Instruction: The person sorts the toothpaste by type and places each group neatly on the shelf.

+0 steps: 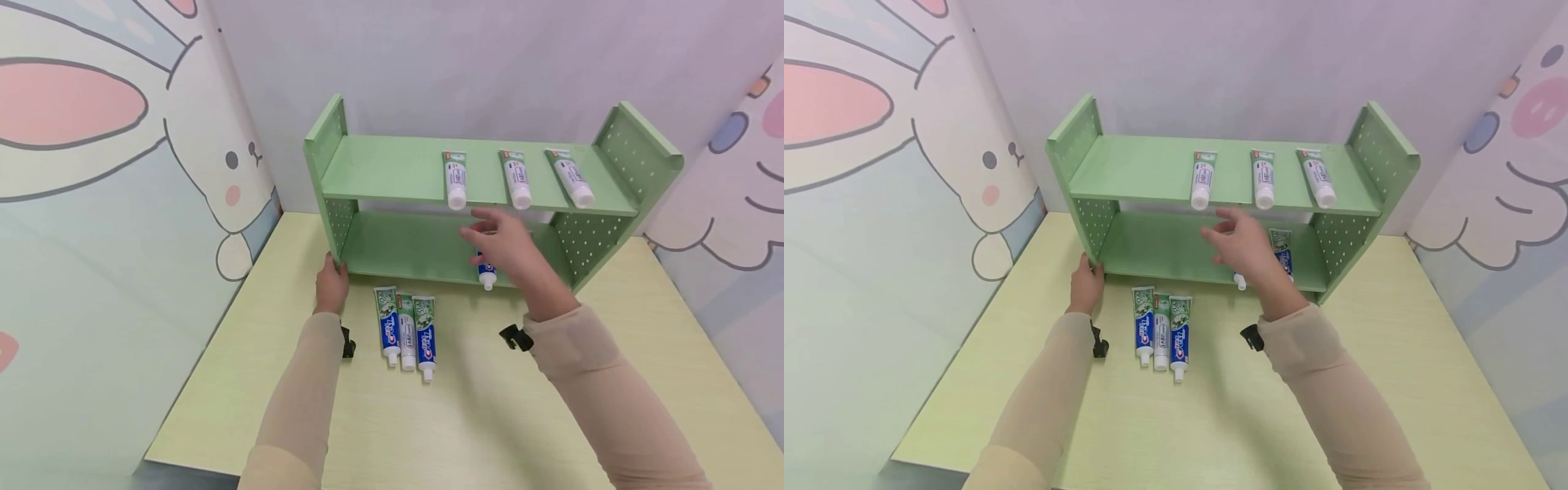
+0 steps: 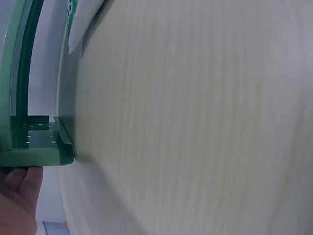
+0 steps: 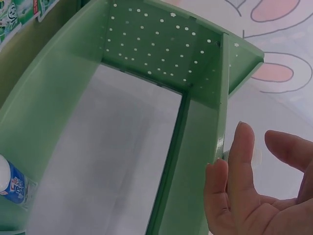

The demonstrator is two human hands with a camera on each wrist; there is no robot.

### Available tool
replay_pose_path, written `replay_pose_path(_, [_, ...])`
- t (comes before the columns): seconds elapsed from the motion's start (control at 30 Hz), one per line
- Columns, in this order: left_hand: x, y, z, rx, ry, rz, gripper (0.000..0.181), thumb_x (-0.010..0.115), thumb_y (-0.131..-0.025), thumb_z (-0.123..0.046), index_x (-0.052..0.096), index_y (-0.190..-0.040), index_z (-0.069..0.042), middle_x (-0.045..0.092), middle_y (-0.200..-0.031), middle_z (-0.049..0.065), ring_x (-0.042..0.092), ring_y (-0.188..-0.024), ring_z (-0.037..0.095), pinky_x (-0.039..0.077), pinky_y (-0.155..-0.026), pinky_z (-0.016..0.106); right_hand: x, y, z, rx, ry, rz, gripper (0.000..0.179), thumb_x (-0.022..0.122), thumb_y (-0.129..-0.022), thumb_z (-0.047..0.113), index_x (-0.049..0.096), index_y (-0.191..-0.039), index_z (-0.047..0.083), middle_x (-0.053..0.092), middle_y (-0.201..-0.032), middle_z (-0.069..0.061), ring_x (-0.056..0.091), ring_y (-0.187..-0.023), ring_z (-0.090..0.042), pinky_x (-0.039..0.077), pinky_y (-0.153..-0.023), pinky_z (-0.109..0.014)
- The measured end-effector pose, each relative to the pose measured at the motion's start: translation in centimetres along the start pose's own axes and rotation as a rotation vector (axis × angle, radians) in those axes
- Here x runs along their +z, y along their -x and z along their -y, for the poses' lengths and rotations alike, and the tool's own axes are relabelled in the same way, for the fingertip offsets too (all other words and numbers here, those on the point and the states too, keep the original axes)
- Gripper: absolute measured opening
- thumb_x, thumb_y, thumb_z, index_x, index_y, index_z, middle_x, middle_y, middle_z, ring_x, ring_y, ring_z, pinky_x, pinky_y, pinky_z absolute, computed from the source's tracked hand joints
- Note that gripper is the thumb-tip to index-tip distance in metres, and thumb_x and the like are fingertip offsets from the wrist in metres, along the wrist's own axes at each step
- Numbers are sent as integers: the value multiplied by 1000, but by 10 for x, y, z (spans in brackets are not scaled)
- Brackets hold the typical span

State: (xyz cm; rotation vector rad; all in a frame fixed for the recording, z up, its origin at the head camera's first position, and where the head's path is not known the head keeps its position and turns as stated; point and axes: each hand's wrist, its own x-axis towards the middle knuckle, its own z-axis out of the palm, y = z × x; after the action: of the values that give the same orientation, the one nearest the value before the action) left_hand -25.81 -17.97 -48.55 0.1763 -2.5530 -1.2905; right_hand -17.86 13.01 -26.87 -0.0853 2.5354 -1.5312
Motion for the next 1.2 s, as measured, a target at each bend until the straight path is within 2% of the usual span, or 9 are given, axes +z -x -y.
replay_pose_path(0.2, [-1, 1, -3, -14, -1, 7, 39, 45, -105, -20, 39, -141, -7, 56, -130, 24, 59, -111, 37, 49, -87, 50, 6, 3, -11, 5, -1, 11, 61, 56, -101, 21, 27, -153, 6, 45, -139, -20, 65, -83, -28, 55, -73, -31])
replay_pose_path(0.4, [-1, 2, -3, -26, -8, 15, 40, 44, -105, -20, 38, -143, -7, 56, -131, 23, 58, -113, 37, 49, -88, 49, 16, 5, -28, 22, -20, 26, 61, 57, -101, 21, 29, -152, 5, 46, -136, -19, 64, -86, -30, 55, -75, -32])
replay_pose_path(0.63, [-1, 2, -4, -34, -4, 16, 39, 44, -105, -19, 39, -141, -7, 57, -130, 23, 60, -110, 35, 49, -86, 49, 30, 7, -48, 18, -74, 58, 59, 57, -100, 14, 29, -150, -1, 47, -130, -23, 64, -78, -26, 55, -74, -34])
replay_pose_path(0.7, [-1, 1, -4, -33, -9, 16, 38, 44, -105, -20, 39, -141, -7, 58, -129, 22, 61, -109, 34, 49, -85, 48, 33, 8, -52, 15, -86, 60, 59, 56, -100, 13, 29, -150, -2, 48, -129, -24, 64, -81, -30, 56, -74, -35])
replay_pose_path(0.9, [-2, 1, -4, -35, -13, 16, 39, 44, -105, -20, 39, -141, -8, 59, -127, 22, 62, -105, 34, 50, -83, 48, 42, 10, -64, 18, -112, 73, 57, 56, -100, 11, 30, -149, -4, 48, -127, -25, 58, -103, -36, 56, -75, -37])
replay_pose_path(1.2, [-1, 1, -2, -26, -9, 8, 38, 45, -105, -20, 39, -141, -8, 58, -127, 22, 61, -107, 34, 50, -83, 48, 58, 13, -81, 48, -125, 94, 54, 57, -99, 12, 35, -147, -3, 51, -125, -23, 58, -106, -35, 56, -75, -36])
